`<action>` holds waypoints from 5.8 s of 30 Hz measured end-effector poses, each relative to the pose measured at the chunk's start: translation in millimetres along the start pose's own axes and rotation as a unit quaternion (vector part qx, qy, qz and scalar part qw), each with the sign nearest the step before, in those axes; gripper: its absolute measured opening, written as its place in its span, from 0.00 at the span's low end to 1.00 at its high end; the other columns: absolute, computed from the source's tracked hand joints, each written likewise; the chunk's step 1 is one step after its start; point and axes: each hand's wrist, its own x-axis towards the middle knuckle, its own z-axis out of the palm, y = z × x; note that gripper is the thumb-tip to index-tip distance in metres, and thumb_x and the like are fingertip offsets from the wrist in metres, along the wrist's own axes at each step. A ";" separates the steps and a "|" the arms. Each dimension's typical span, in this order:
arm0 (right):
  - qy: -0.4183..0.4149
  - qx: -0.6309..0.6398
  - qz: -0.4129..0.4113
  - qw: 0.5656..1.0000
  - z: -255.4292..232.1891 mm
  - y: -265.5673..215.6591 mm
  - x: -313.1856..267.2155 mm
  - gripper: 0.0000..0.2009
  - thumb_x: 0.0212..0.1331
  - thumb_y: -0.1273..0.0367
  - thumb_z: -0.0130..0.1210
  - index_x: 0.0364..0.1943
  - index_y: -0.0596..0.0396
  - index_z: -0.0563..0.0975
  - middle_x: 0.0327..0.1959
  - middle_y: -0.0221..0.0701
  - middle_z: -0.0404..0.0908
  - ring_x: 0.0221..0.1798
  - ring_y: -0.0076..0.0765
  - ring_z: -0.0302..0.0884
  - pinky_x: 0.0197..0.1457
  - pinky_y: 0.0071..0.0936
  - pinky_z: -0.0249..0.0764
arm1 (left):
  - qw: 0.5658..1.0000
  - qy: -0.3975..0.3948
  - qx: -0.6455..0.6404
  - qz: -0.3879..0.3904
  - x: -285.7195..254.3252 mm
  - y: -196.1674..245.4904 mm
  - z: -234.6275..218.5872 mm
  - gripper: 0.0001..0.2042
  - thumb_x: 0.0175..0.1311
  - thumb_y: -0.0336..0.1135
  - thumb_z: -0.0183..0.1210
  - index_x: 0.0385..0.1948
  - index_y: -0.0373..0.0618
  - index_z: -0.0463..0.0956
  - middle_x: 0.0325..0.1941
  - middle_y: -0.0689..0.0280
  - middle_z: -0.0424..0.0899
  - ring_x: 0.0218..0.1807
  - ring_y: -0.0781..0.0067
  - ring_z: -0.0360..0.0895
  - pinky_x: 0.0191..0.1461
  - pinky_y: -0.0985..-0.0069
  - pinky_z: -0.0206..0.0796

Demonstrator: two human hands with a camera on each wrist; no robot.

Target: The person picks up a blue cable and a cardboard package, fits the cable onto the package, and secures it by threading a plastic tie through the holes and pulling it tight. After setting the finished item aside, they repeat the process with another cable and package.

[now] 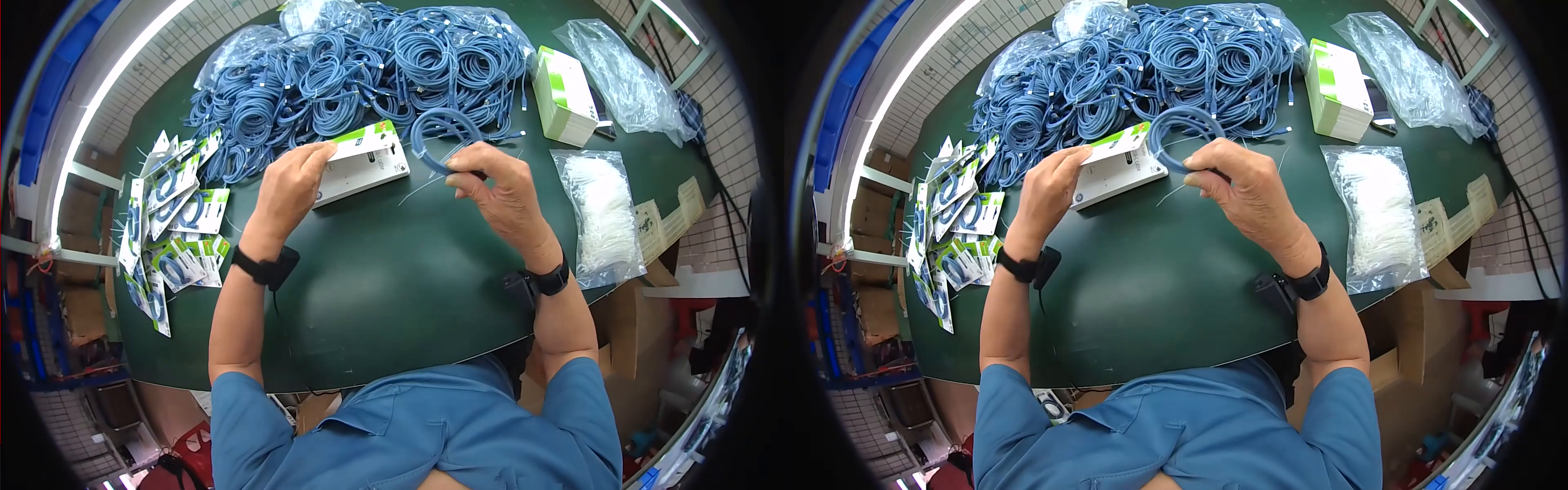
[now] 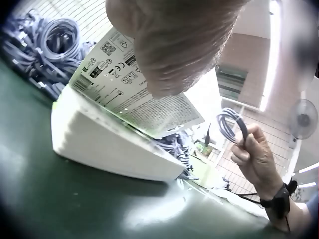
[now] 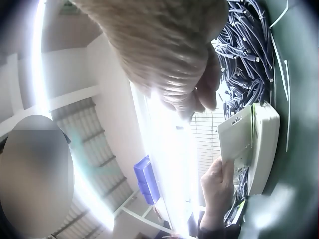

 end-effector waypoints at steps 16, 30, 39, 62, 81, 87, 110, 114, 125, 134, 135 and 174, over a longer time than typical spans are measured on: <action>-0.039 -0.102 -0.068 0.992 46.0 -5.4 -11.1 0.09 0.58 0.81 0.68 0.41 0.61 0.81 0.37 0.37 0.85 0.37 0.32 0.84 0.39 0.27 0.80 | 0.997 -0.056 -0.042 -0.015 -16.5 112.1 7.7 0.05 0.60 0.28 0.62 0.37 0.44 0.80 0.32 0.66 0.79 0.34 0.66 0.79 0.37 0.66 0.73; 0.041 -0.087 -0.172 0.980 53.3 6.7 -13.2 0.12 0.56 0.82 0.69 0.42 0.59 0.81 0.36 0.41 0.86 0.34 0.41 0.87 0.35 0.29 0.81 | 0.383 -0.024 -0.780 -0.494 -48.7 135.2 0.2 0.16 0.74 0.37 0.63 0.55 0.35 0.78 0.53 0.59 0.83 0.50 0.66 0.84 0.56 0.67 0.80; -0.035 -0.110 -0.193 0.974 45.0 -12.7 -11.9 0.12 0.52 0.80 0.71 0.40 0.57 0.82 0.34 0.38 0.86 0.34 0.41 0.85 0.35 0.32 0.80 | 0.329 0.025 -0.787 -0.522 -69.1 128.8 20.5 0.15 0.71 0.29 0.62 0.55 0.35 0.76 0.48 0.55 0.85 0.44 0.66 0.85 0.51 0.71 0.81; -0.062 -0.109 -0.069 0.990 40.7 0.0 -10.7 0.11 0.48 0.74 0.75 0.36 0.52 0.87 0.37 0.29 0.86 0.39 0.36 0.79 0.43 0.32 0.74 | 0.593 0.074 -0.717 -0.359 -28.3 126.0 44.5 0.18 0.74 0.37 0.59 0.59 0.35 0.74 0.48 0.57 0.85 0.40 0.69 0.85 0.40 0.74 0.80; -0.142 0.007 0.006 0.990 46.0 -1.2 -12.3 0.14 0.50 0.77 0.75 0.43 0.54 0.89 0.42 0.32 0.87 0.42 0.30 0.86 0.44 0.24 0.83 | 0.624 0.122 -0.617 -0.463 -26.8 124.6 39.2 0.15 0.72 0.36 0.61 0.53 0.37 0.75 0.36 0.66 0.83 0.22 0.85 0.76 0.17 0.86 0.64; -0.155 0.010 0.026 0.988 46.5 -4.0 -13.0 0.14 0.51 0.78 0.74 0.44 0.56 0.89 0.43 0.32 0.88 0.39 0.25 0.86 0.41 0.21 0.83 | 0.629 0.108 -0.613 -0.466 -26.8 124.2 37.8 0.15 0.72 0.36 0.61 0.53 0.38 0.75 0.35 0.66 0.82 0.22 0.85 0.75 0.17 0.86 0.64; -0.145 -0.009 0.011 0.989 52.4 2.0 -13.5 0.14 0.50 0.80 0.73 0.42 0.56 0.87 0.44 0.31 0.87 0.40 0.27 0.84 0.42 0.22 0.81 | 0.672 0.115 -0.575 -0.453 -26.7 121.8 43.6 0.14 0.70 0.32 0.61 0.52 0.36 0.75 0.36 0.65 0.82 0.23 0.83 0.76 0.18 0.83 0.66; -0.108 -0.039 -0.071 0.991 53.5 2.9 -10.1 0.13 0.52 0.80 0.72 0.43 0.56 0.87 0.44 0.32 0.86 0.38 0.28 0.84 0.41 0.24 0.80 | 0.689 0.128 -0.554 -0.449 -23.0 118.5 40.5 0.14 0.70 0.32 0.61 0.52 0.36 0.75 0.36 0.65 0.83 0.23 0.83 0.76 0.18 0.83 0.65; -0.026 -0.231 0.037 0.972 25.9 54.9 -7.3 0.09 0.55 0.74 0.71 0.40 0.57 0.86 0.41 0.34 0.86 0.43 0.40 0.82 0.46 0.33 0.79 | 0.668 0.260 -0.549 -0.430 -14.1 63.6 17.5 0.09 0.72 0.29 0.60 0.49 0.40 0.75 0.35 0.68 0.81 0.22 0.85 0.72 0.18 0.84 0.61; -0.178 -0.351 0.119 0.911 22.3 43.8 -3.4 0.07 0.60 0.67 0.68 0.34 0.55 0.83 0.38 0.35 0.84 0.48 0.44 0.80 0.52 0.39 0.77 | 0.657 0.287 -0.555 -0.422 -13.8 59.0 20.1 0.09 0.72 0.29 0.61 0.49 0.41 0.75 0.36 0.69 0.81 0.23 0.86 0.73 0.18 0.84 0.62; -0.177 -0.351 0.119 0.912 23.6 42.4 -6.1 0.07 0.60 0.67 0.68 0.34 0.55 0.83 0.38 0.35 0.84 0.48 0.44 0.80 0.52 0.39 0.77 | 0.658 0.286 -0.555 -0.421 -13.2 59.9 20.8 0.09 0.72 0.29 0.61 0.49 0.41 0.75 0.36 0.69 0.81 0.23 0.86 0.73 0.18 0.84 0.62; 0.086 0.152 0.224 0.959 -10.1 2.6 4.8 0.06 0.73 0.72 0.59 0.44 0.60 0.84 0.35 0.29 0.85 0.30 0.15 0.75 0.33 0.16 0.73 | 0.933 0.121 -0.334 -0.054 -30.6 112.0 19.3 0.17 0.48 0.23 0.70 0.43 0.35 0.83 0.26 0.60 0.82 0.22 0.60 0.78 0.29 0.70 0.73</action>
